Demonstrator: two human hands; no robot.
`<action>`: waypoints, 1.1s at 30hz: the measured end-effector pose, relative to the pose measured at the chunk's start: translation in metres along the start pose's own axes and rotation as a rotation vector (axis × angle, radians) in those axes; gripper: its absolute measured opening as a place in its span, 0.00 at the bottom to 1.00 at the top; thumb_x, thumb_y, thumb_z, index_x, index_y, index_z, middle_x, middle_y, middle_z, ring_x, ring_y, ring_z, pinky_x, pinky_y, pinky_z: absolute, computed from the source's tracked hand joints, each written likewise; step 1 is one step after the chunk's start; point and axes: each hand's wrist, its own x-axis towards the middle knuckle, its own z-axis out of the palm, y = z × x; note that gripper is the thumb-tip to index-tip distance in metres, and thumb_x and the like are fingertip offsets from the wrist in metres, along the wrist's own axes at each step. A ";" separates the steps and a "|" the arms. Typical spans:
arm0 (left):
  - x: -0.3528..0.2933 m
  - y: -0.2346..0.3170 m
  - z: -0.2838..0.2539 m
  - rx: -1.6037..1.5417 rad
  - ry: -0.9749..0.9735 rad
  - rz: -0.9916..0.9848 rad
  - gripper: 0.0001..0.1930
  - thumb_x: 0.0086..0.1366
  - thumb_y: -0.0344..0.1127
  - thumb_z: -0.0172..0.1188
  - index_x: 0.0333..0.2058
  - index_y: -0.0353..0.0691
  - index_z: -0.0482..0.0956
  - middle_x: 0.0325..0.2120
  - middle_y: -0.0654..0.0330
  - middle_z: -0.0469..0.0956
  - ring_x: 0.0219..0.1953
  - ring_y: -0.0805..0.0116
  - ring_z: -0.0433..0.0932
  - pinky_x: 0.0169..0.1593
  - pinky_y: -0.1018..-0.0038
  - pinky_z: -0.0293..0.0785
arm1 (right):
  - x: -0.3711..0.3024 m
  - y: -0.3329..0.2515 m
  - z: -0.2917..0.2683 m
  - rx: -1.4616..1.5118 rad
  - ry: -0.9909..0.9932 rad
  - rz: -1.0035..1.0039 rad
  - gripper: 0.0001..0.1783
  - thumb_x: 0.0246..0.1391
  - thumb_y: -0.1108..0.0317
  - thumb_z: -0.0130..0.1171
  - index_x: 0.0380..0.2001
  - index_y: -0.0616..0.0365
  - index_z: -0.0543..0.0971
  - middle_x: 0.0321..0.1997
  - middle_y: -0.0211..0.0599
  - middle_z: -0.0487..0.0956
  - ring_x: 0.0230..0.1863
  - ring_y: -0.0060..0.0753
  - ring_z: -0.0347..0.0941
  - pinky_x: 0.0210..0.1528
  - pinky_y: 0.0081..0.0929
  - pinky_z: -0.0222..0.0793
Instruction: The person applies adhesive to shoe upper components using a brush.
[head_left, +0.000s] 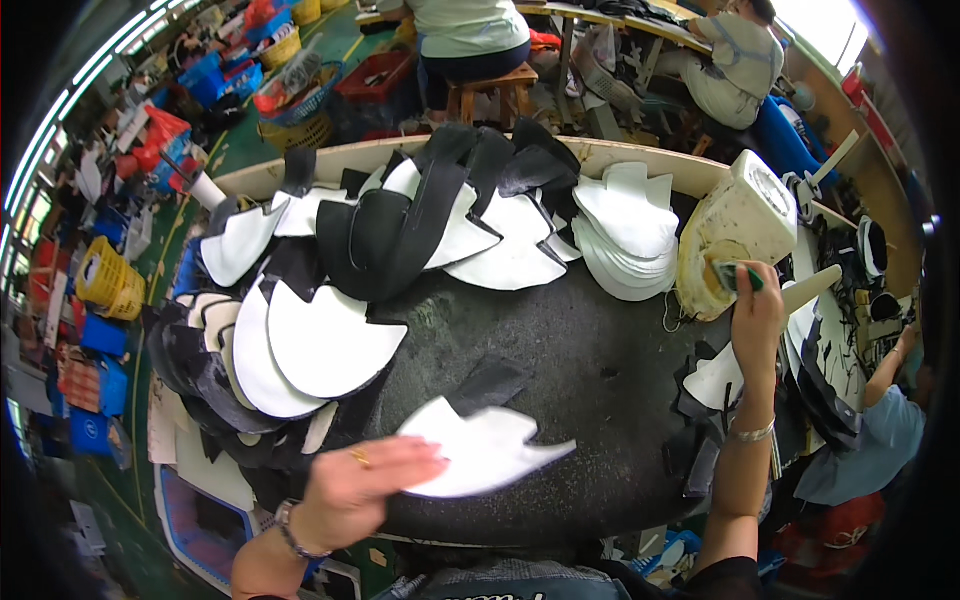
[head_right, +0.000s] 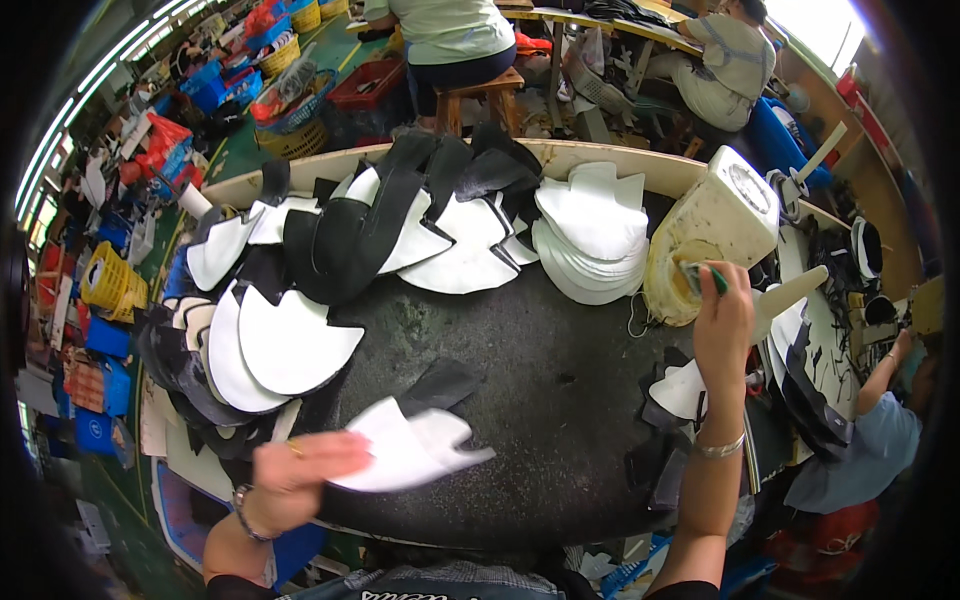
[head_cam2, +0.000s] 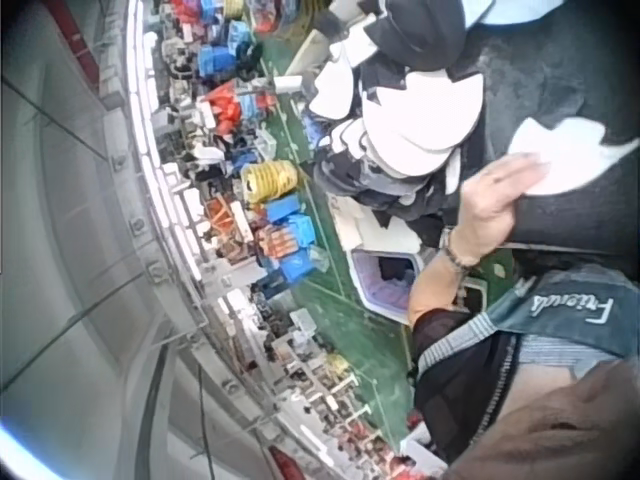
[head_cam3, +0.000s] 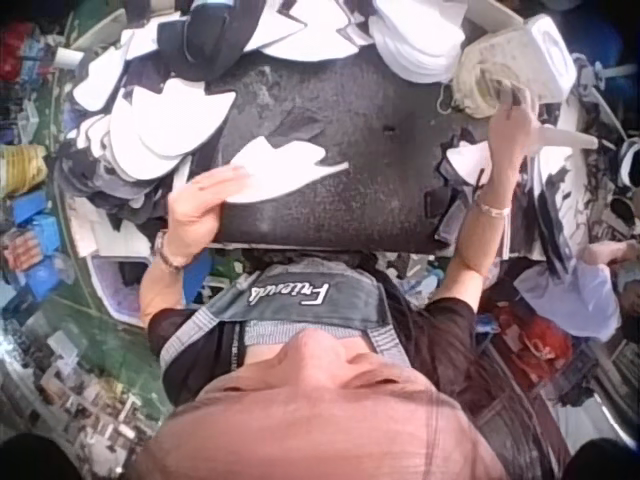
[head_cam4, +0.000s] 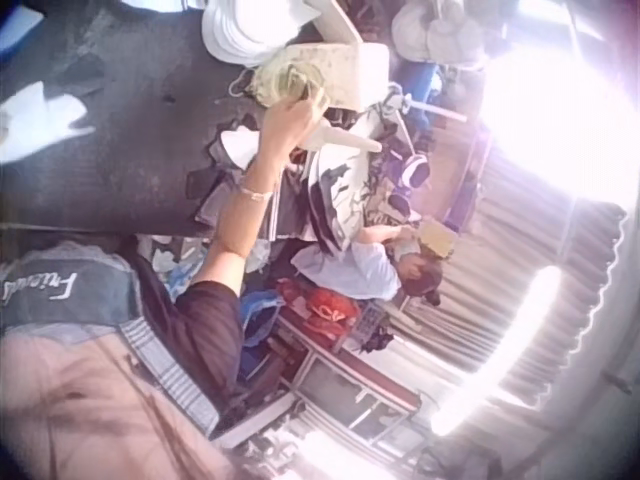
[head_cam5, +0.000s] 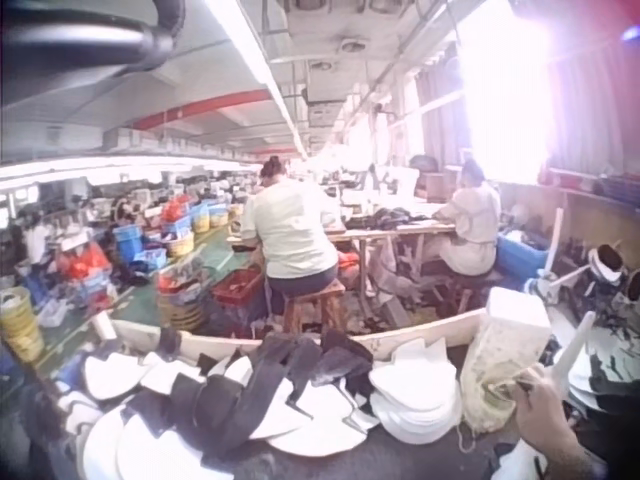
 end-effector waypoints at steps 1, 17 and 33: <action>0.008 0.006 -0.007 0.018 0.132 0.032 0.26 0.49 0.11 0.47 0.43 0.35 0.85 0.43 0.48 0.84 0.49 0.52 0.83 0.57 0.63 0.77 | 0.003 0.022 0.005 -0.195 -0.034 -0.107 0.07 0.63 0.71 0.55 0.40 0.63 0.78 0.36 0.49 0.78 0.40 0.47 0.73 0.45 0.38 0.68; 0.111 -0.075 -0.026 0.782 0.549 -0.026 0.46 0.54 0.41 0.75 0.67 0.37 0.59 0.65 0.47 0.64 0.69 0.41 0.55 0.71 0.55 0.50 | -0.055 -0.044 -0.028 0.143 -0.218 -0.265 0.32 0.40 0.86 0.61 0.53 0.62 0.72 0.57 0.47 0.73 0.62 0.49 0.66 0.67 0.39 0.58; -0.002 -0.099 -0.032 0.686 0.499 -0.425 0.28 0.57 0.40 0.70 0.51 0.35 0.67 0.44 0.45 0.75 0.45 0.46 0.75 0.51 0.55 0.66 | -0.127 -0.220 0.182 0.819 -1.291 0.035 0.27 0.60 0.61 0.61 0.57 0.68 0.74 0.31 0.37 0.78 0.30 0.23 0.72 0.33 0.23 0.69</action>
